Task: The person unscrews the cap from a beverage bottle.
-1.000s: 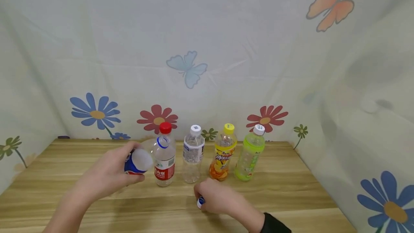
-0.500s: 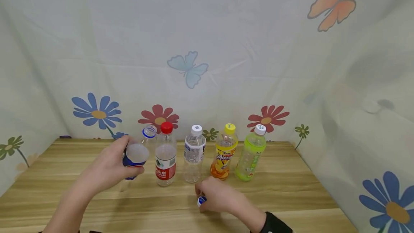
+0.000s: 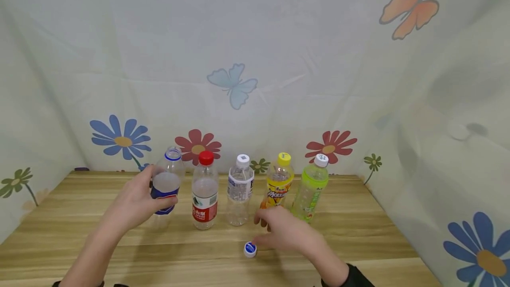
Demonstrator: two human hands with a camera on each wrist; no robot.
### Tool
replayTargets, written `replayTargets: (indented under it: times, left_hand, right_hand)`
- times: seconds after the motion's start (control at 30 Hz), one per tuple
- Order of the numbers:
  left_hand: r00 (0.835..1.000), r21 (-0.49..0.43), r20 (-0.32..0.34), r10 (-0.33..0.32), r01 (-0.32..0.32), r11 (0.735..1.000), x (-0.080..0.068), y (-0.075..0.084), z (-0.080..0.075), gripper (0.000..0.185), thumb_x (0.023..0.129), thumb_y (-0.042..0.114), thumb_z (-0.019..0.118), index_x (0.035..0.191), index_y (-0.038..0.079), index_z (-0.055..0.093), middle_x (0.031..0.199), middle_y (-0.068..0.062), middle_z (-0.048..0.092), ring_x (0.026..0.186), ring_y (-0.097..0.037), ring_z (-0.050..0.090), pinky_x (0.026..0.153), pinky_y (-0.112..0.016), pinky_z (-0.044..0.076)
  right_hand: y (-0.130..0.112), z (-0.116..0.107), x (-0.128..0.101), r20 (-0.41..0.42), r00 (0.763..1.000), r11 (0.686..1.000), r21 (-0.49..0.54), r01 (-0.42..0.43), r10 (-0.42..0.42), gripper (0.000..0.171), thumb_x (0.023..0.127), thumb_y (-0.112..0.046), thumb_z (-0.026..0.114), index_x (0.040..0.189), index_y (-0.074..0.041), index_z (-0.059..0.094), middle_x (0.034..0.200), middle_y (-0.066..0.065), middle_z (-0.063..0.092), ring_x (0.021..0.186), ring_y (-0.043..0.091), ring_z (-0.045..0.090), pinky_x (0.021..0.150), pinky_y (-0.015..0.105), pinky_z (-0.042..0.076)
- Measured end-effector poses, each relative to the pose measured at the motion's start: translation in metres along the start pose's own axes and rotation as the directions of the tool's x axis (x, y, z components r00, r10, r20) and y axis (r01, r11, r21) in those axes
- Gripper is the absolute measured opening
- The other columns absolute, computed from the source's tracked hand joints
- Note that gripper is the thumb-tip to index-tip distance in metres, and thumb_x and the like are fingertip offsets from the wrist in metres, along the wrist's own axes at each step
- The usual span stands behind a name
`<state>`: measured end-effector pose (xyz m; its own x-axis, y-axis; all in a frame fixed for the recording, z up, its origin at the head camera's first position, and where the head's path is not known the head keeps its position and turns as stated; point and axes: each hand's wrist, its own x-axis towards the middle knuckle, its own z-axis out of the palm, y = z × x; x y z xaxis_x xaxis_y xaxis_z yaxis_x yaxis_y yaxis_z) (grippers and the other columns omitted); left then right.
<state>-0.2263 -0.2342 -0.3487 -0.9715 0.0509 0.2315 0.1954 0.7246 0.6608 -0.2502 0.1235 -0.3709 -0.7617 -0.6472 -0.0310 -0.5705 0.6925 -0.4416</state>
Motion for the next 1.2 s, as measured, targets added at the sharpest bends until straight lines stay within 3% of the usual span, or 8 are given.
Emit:
replayTargets:
  times: [0.2, 0.37, 0.47, 0.63, 0.77, 0.87, 1.0, 1.2]
  left_hand:
    - [1.0, -0.005, -0.014, -0.017, 0.017, 1.0, 0.002, -0.003, 0.002, 0.081, 0.085, 0.033, 0.086, 0.141, -0.005, 0.042, 0.131, -0.032, 0.057, 0.114, -0.051, 0.059, 0.087, -0.063, 0.056]
    - [0.999, -0.013, -0.025, -0.037, 0.037, 0.999, 0.003, -0.005, 0.004, 0.083, 0.086, 0.032, 0.085, 0.142, -0.006, 0.038, 0.134, -0.033, 0.055, 0.116, -0.053, 0.058, 0.089, -0.065, 0.054]
    - [0.999, -0.01, -0.031, -0.045, 0.045, 0.999, 0.004, -0.007, 0.004, 0.084, 0.086, 0.031, 0.085, 0.143, -0.007, 0.036, 0.135, -0.034, 0.053, 0.117, -0.054, 0.057, 0.089, -0.066, 0.053]
    - [0.997, -0.011, -0.021, -0.073, 0.073, 0.997, 0.006, -0.008, 0.006, 0.088, 0.086, 0.032, 0.085, 0.145, -0.008, 0.033, 0.139, -0.036, 0.05, 0.119, -0.055, 0.056, 0.091, -0.067, 0.052]
    - [0.995, -0.015, -0.01, -0.097, 0.097, 0.995, 0.006, -0.008, 0.007, 0.091, 0.086, 0.032, 0.085, 0.147, -0.008, 0.03, 0.141, -0.038, 0.047, 0.119, -0.057, 0.055, 0.091, -0.068, 0.051]
    - [0.995, -0.012, -0.008, -0.101, 0.101, 0.995, 0.006, -0.009, 0.007, 0.092, 0.086, 0.031, 0.085, 0.147, -0.009, 0.03, 0.141, -0.038, 0.047, 0.119, -0.057, 0.054, 0.091, -0.068, 0.051]
    - [0.995, 0.001, -0.013, -0.102, 0.102, 0.995, 0.006, -0.01, 0.01, 0.091, 0.086, 0.031, 0.085, 0.146, -0.009, 0.031, 0.14, -0.039, 0.048, 0.119, -0.057, 0.056, 0.091, -0.067, 0.052]
    - [0.995, -0.001, -0.018, -0.101, 0.101, 0.995, 0.007, -0.011, 0.012, 0.091, 0.085, 0.033, 0.086, 0.145, -0.01, 0.031, 0.14, -0.039, 0.047, 0.118, -0.056, 0.056, 0.09, -0.066, 0.052]
  right_hand:
    - [0.0, -0.021, -0.011, -0.144, 0.989, 0.998, 0.051, 0.034, -0.026, 0.02, 0.091, -0.026, 0.08, 0.103, -0.014, 0.069, 0.087, -0.009, 0.064, 0.077, 0.01, 0.06, 0.067, 0.027, 0.053]
    - [0.004, -0.036, -0.021, -0.322, 0.946, 0.993, 0.098, 0.064, -0.029, 0.007, 0.096, -0.019, 0.076, 0.098, -0.014, 0.071, 0.084, -0.011, 0.066, 0.077, 0.011, 0.061, 0.065, 0.027, 0.055]
    - [0.009, -0.042, -0.024, -0.472, 0.881, 0.992, 0.1, 0.076, -0.019, 0.004, 0.096, -0.015, 0.075, 0.094, -0.012, 0.072, 0.082, -0.009, 0.066, 0.074, 0.011, 0.061, 0.063, 0.026, 0.055]
    - [0.018, -0.051, -0.028, -0.711, 0.703, 0.996, 0.051, 0.079, -0.019, 0.006, 0.093, -0.008, 0.078, 0.095, -0.007, 0.072, 0.083, -0.004, 0.067, 0.071, 0.012, 0.058, 0.058, 0.024, 0.051]
    - [0.024, -0.056, -0.03, -0.821, 0.57, 0.996, 0.024, 0.089, -0.031, 0.01, 0.09, -0.004, 0.079, 0.097, -0.005, 0.072, 0.086, 0.0, 0.067, 0.072, 0.018, 0.055, 0.055, 0.021, 0.045]
    - [0.029, -0.058, -0.031, -0.867, 0.497, 0.996, 0.02, 0.088, -0.026, 0.014, 0.089, -0.001, 0.079, 0.1, -0.002, 0.071, 0.091, 0.004, 0.066, 0.076, 0.022, 0.052, 0.057, 0.022, 0.04]
    - [0.036, -0.059, -0.03, -0.893, 0.449, 0.998, 0.049, 0.046, 0.023, 0.028, 0.087, 0.0, 0.08, 0.111, 0.002, 0.068, 0.106, 0.013, 0.063, 0.091, 0.028, 0.051, 0.07, 0.031, 0.041]
    - [0.048, -0.059, -0.026, -0.894, 0.431, 0.992, 0.115, -0.051, 0.126, 0.058, 0.084, -0.007, 0.085, 0.132, 0.003, 0.055, 0.126, 0.022, 0.05, 0.113, 0.036, 0.044, 0.087, 0.047, 0.039]
